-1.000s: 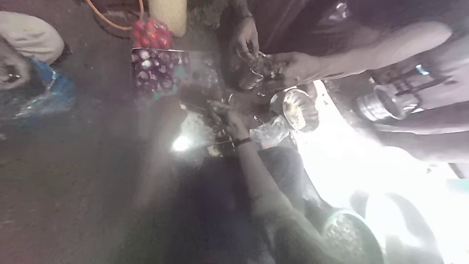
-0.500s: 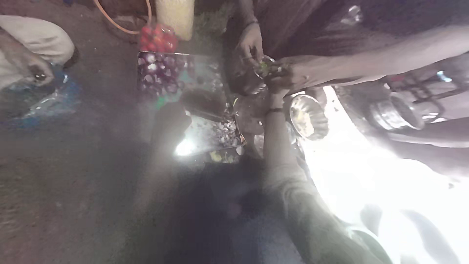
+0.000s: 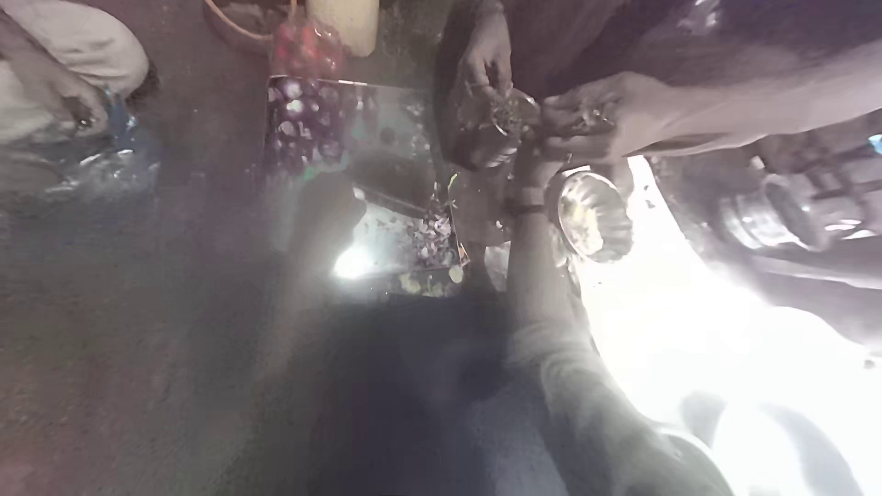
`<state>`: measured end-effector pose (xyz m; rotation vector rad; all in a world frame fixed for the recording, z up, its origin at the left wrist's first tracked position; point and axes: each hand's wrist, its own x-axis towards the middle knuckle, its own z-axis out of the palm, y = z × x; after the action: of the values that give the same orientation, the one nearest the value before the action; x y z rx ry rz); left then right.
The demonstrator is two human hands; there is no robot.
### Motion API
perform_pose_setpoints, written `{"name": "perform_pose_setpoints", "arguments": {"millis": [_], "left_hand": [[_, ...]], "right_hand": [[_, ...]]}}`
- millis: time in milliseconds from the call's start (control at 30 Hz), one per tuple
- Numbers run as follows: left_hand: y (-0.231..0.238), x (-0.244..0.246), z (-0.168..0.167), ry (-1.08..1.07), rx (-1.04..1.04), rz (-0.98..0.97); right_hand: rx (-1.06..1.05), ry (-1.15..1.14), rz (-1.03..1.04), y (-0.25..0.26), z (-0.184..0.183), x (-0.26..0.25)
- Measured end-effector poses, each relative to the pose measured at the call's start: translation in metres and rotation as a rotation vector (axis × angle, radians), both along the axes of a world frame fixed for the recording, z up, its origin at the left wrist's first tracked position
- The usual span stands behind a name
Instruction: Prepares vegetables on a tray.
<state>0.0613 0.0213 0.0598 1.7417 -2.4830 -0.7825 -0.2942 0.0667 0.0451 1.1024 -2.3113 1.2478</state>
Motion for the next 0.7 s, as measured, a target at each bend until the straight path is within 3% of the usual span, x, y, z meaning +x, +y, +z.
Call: {"name": "perform_pose_setpoints", "arguments": {"millis": [100, 200, 333, 400, 433, 467, 500, 700], "left_hand": [[0.051, 0.018, 0.045, 0.155, 0.005, 0.014], [0.064, 0.027, 0.083, 0.182, 0.046, 0.086], [0.003, 0.022, 0.031, 0.203, -0.165, 0.270], [0.011, 0.032, 0.059, 0.185, -0.066, 0.267], [0.009, 0.040, 0.090, 0.127, 0.186, 0.218], [0.010, 0.038, 0.055, 0.330, -0.148, 0.334], [-0.001, 0.035, 0.037, 0.443, -0.266, 0.400], [-0.018, 0.033, 0.030, 0.545, -0.220, 0.431]], "right_hand": [[-0.132, -0.208, 0.080, 0.022, -0.027, 0.036], [0.097, -0.301, 0.215, 0.042, -0.057, 0.095], [0.391, -0.240, 0.507, 0.051, -0.084, 0.187], [0.551, -0.275, 0.651, 0.042, -0.085, 0.220], [0.597, -0.310, 0.707, 0.036, -0.087, 0.233], [0.649, -0.351, 0.735, 0.030, -0.092, 0.245], [0.692, -0.360, 0.743, 0.023, -0.100, 0.254], [0.704, -0.281, 0.695, -0.017, -0.119, 0.303]]}}
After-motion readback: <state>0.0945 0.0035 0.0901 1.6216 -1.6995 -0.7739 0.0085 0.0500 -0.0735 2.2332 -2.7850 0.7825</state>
